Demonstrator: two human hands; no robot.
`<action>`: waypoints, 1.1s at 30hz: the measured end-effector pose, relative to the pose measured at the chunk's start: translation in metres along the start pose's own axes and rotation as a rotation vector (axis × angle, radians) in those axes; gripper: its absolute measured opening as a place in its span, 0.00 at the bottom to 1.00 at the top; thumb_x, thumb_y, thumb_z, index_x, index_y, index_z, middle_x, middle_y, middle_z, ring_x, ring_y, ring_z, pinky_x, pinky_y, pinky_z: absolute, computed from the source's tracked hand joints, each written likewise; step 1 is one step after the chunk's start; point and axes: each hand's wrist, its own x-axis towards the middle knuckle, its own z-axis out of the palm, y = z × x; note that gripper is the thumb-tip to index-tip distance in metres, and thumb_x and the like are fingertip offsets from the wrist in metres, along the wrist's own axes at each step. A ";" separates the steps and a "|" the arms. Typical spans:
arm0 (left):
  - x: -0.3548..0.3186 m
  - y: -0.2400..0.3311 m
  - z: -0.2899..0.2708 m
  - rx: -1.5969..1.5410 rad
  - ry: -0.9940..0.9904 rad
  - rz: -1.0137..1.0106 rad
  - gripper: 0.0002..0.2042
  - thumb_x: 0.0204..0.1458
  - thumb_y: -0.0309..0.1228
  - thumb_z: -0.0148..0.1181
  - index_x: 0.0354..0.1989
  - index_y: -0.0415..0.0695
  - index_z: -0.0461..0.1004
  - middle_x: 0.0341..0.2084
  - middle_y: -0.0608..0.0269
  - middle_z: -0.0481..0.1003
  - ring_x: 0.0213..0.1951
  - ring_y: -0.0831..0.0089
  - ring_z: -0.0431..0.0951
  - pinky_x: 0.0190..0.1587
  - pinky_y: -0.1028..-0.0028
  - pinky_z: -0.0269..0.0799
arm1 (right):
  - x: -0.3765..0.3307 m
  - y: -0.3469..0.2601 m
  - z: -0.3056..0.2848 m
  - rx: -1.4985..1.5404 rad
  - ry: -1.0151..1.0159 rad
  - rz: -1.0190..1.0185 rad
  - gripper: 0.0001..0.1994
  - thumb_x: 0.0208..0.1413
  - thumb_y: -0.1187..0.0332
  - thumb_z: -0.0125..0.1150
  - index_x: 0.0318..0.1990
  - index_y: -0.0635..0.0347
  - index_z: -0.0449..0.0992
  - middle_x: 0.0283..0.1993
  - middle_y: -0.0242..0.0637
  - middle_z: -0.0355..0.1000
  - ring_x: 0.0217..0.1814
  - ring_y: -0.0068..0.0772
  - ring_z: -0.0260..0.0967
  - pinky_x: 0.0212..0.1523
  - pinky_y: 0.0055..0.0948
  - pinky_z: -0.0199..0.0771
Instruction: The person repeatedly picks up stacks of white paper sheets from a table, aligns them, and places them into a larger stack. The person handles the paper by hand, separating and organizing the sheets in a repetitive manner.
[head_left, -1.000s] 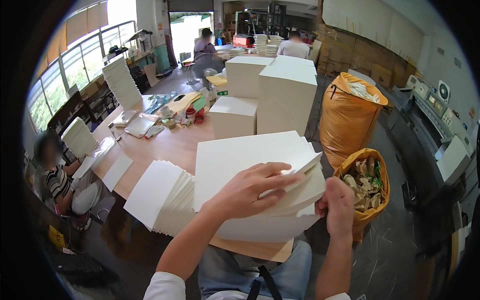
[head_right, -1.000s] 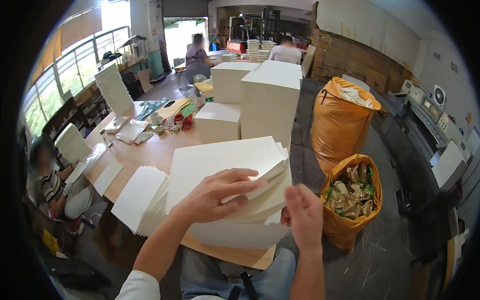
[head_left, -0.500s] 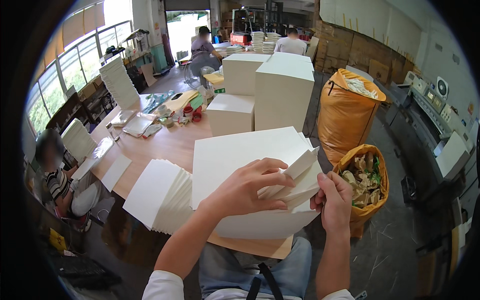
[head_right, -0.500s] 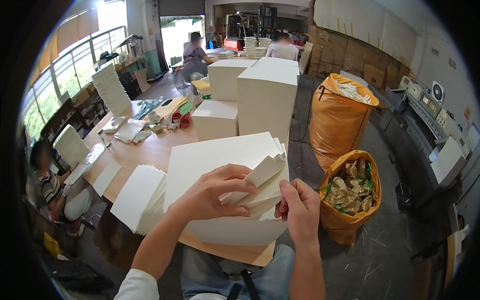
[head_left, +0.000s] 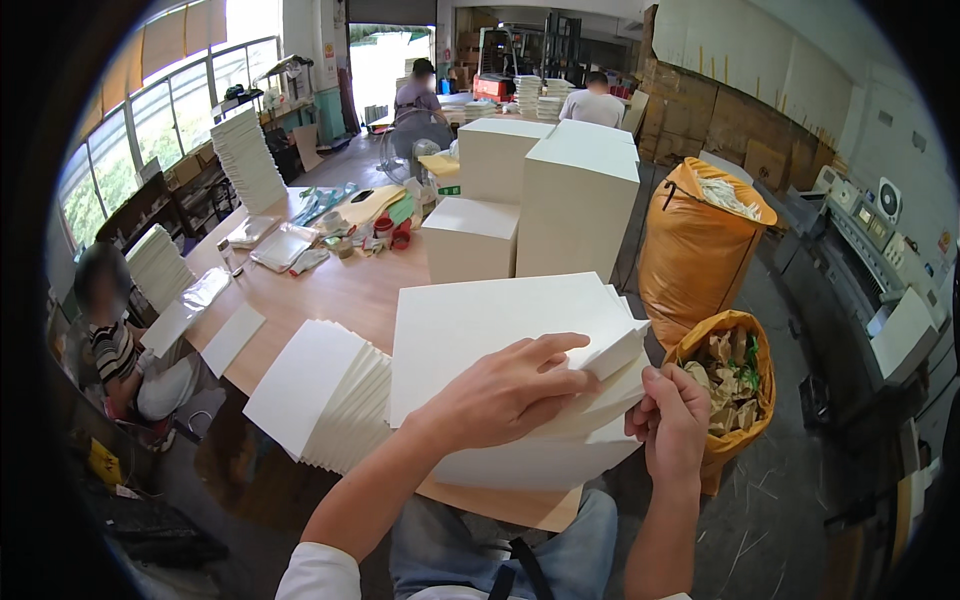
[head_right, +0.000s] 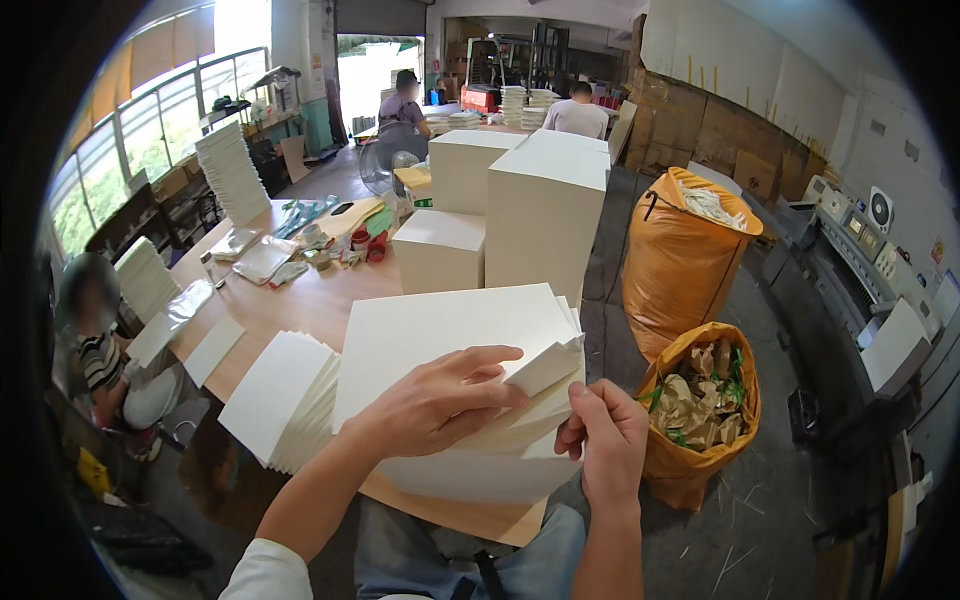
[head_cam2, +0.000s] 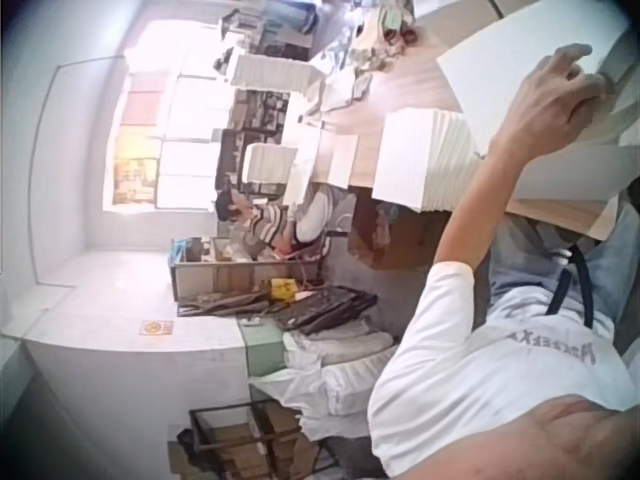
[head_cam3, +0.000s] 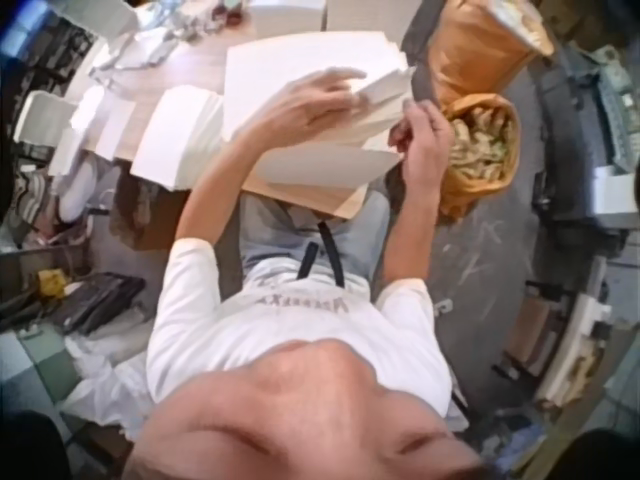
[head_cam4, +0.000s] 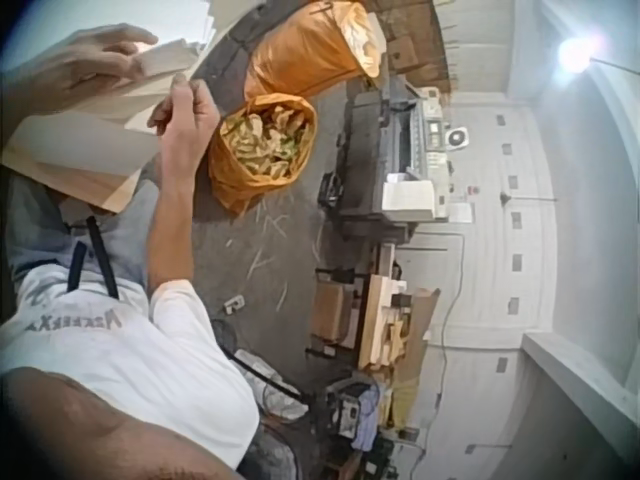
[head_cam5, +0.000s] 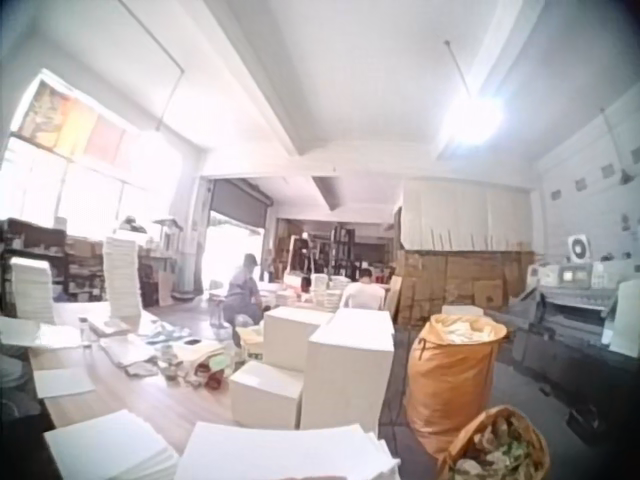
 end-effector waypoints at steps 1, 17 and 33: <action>-0.001 -0.002 0.000 0.005 -0.011 0.017 0.22 0.60 0.30 0.75 0.63 0.60 0.83 0.66 0.55 0.74 0.57 0.54 0.83 0.59 0.59 0.82 | 0.000 -0.001 0.000 0.049 -0.008 0.033 0.18 0.72 0.63 0.65 0.27 0.57 0.73 0.20 0.27 0.69 0.19 0.19 0.70 0.21 0.21 0.61; 0.002 0.004 -0.001 -0.023 0.042 -0.003 0.20 0.54 0.29 0.77 0.57 0.55 0.85 0.65 0.55 0.75 0.56 0.51 0.83 0.59 0.59 0.84 | -0.004 0.005 -0.002 -0.241 0.028 -0.101 0.18 0.73 0.63 0.64 0.27 0.58 0.73 0.21 0.30 0.73 0.19 0.21 0.72 0.21 0.21 0.63; 0.001 0.001 -0.001 -0.038 -0.025 0.011 0.17 0.55 0.42 0.79 0.52 0.59 0.83 0.60 0.58 0.77 0.55 0.54 0.82 0.57 0.58 0.80 | -0.015 0.029 -0.022 -0.242 0.248 -0.252 0.15 0.70 0.66 0.66 0.29 0.59 0.72 0.27 0.32 0.74 0.29 0.28 0.73 0.31 0.29 0.69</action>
